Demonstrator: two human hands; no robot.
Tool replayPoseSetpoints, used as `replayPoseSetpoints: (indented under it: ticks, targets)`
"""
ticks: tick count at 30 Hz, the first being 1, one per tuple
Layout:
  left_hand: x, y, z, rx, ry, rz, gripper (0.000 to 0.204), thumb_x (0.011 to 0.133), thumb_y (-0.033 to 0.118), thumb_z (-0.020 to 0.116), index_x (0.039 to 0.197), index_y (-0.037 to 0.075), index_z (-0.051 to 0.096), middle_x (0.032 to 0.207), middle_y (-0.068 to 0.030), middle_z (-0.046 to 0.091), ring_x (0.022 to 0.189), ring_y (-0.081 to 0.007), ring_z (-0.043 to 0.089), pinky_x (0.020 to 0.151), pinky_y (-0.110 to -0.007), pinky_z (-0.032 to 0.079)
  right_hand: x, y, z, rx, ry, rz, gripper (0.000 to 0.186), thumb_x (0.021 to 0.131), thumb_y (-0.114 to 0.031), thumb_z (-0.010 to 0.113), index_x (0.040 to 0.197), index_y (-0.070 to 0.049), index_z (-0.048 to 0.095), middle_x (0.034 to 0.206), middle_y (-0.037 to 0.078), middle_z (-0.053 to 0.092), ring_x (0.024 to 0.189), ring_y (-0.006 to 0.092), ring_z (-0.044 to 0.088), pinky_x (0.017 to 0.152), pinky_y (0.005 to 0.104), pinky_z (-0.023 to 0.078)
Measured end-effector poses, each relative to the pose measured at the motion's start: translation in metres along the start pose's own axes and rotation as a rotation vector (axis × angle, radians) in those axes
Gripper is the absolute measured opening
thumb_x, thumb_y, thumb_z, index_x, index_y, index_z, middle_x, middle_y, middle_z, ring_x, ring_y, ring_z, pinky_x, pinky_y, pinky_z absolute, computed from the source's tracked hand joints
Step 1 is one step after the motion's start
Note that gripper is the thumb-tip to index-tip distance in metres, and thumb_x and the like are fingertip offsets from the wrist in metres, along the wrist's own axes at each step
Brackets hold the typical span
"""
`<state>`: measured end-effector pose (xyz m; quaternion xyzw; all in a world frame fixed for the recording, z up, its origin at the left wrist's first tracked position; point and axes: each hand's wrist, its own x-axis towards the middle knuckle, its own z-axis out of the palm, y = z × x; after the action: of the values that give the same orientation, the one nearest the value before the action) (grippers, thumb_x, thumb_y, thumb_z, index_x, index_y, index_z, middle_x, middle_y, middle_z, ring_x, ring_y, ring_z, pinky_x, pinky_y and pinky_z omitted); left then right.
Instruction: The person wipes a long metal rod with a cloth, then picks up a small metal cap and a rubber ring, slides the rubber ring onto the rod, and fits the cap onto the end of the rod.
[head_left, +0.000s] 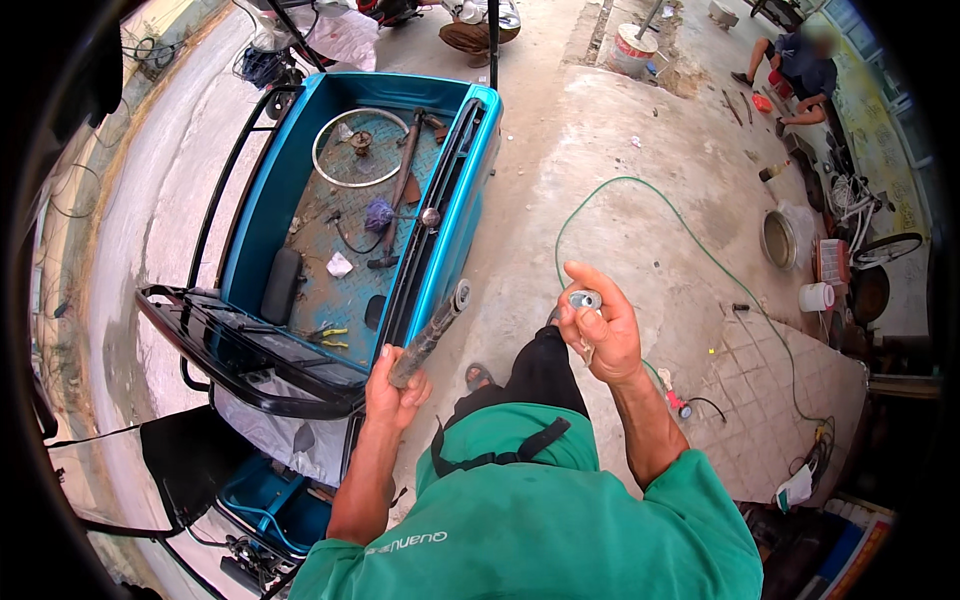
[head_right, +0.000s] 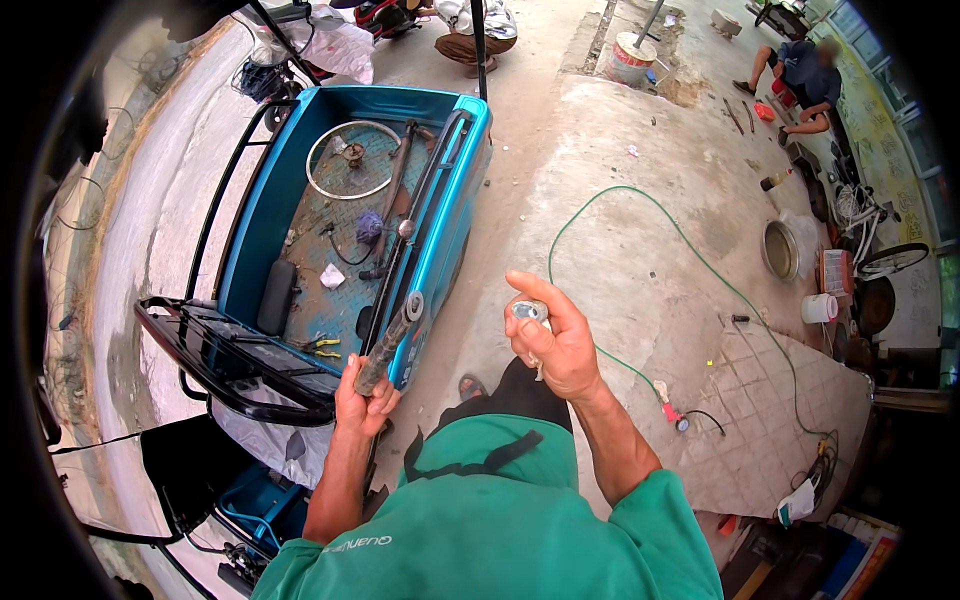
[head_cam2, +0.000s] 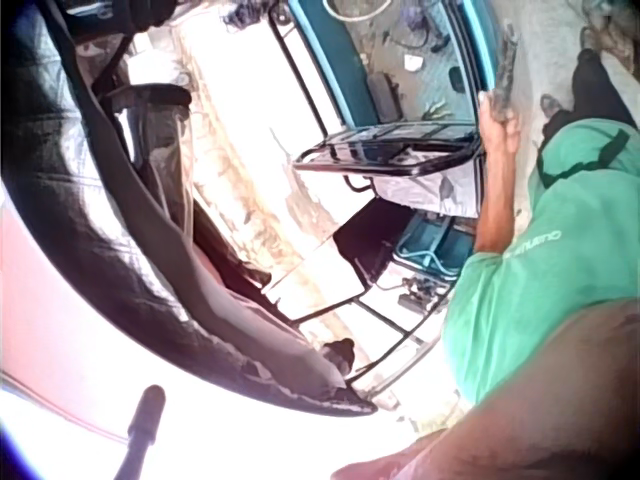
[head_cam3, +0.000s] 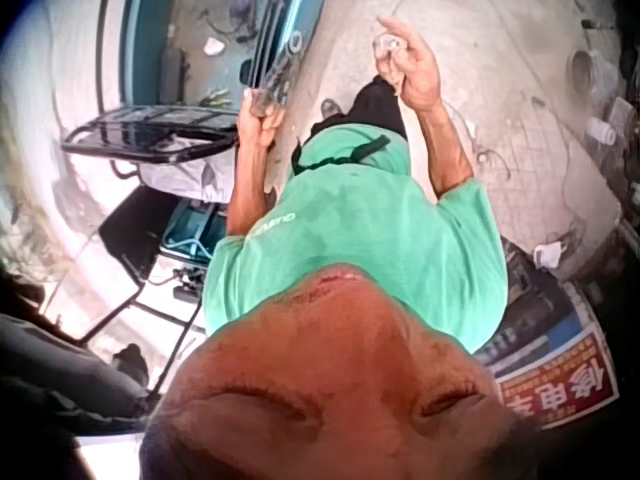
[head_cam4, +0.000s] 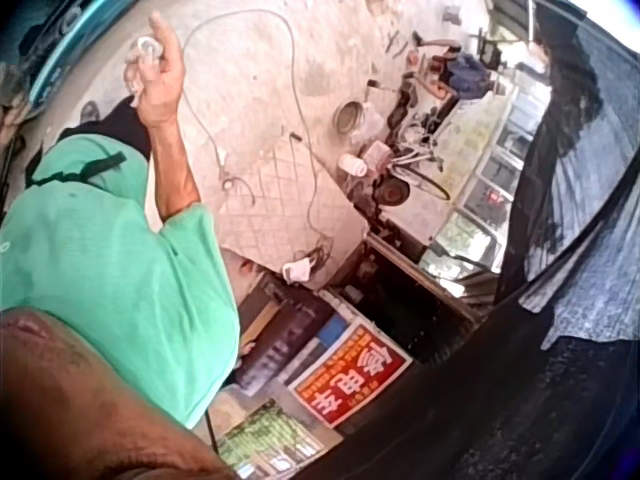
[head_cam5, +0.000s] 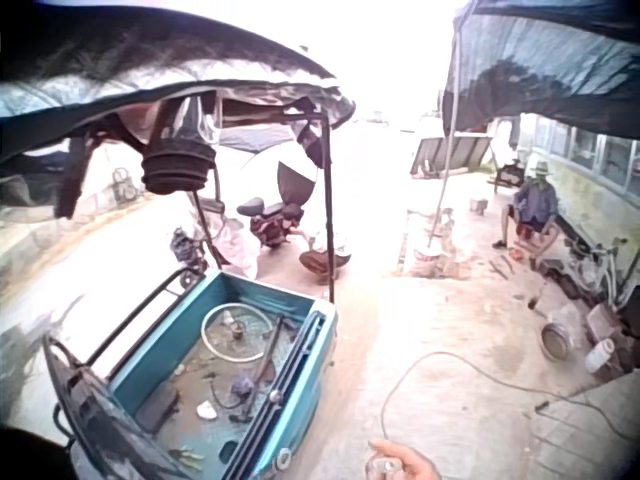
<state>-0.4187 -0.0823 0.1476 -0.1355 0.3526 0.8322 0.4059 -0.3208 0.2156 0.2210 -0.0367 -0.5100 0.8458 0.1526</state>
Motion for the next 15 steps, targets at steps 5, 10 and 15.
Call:
replayPoseSetpoints:
  ticks: [5,10,15]
  targets:
    - [-0.001,0.002,-0.019,-0.004,0.045,0.033,0.041,0.102,0.048,0.040,0.090,0.011,0.055,0.058,-0.0028,0.046,0.037,-0.0108,0.034,0.041,-0.028,0.027,-0.001,0.001,0.002,0.369,-0.019,0.085,0.056,0.096,-0.021,0.042,0.146,0.003,0.034,0.100,0.014,0.058,0.057,0.0102,0.045,0.051,0.0222,0.038]
    - [-0.005,0.007,-0.019,-0.037,0.099,0.072,0.049,0.102,0.049,0.039,0.093,0.005,0.057,0.059,-0.0018,0.045,0.037,-0.0098,0.035,0.039,-0.026,0.027,-0.002,0.004,0.005,0.427,-0.036,0.120,0.053,0.095,-0.017,0.042,0.144,0.001,0.037,0.106,0.017,0.060,0.054,0.0103,0.046,0.051,0.0225,0.039]
    - [-0.002,0.014,-0.027,0.009,0.132,0.102,0.051,0.101,0.052,0.039,0.091,0.005,0.056,0.059,-0.0013,0.045,0.037,-0.0094,0.035,0.040,-0.026,0.028,-0.002,0.011,0.006,0.414,-0.003,0.100,0.043,0.097,-0.015,0.047,0.137,0.000,0.044,0.112,0.020,0.062,0.053,0.0092,0.048,0.051,0.0220,0.040]
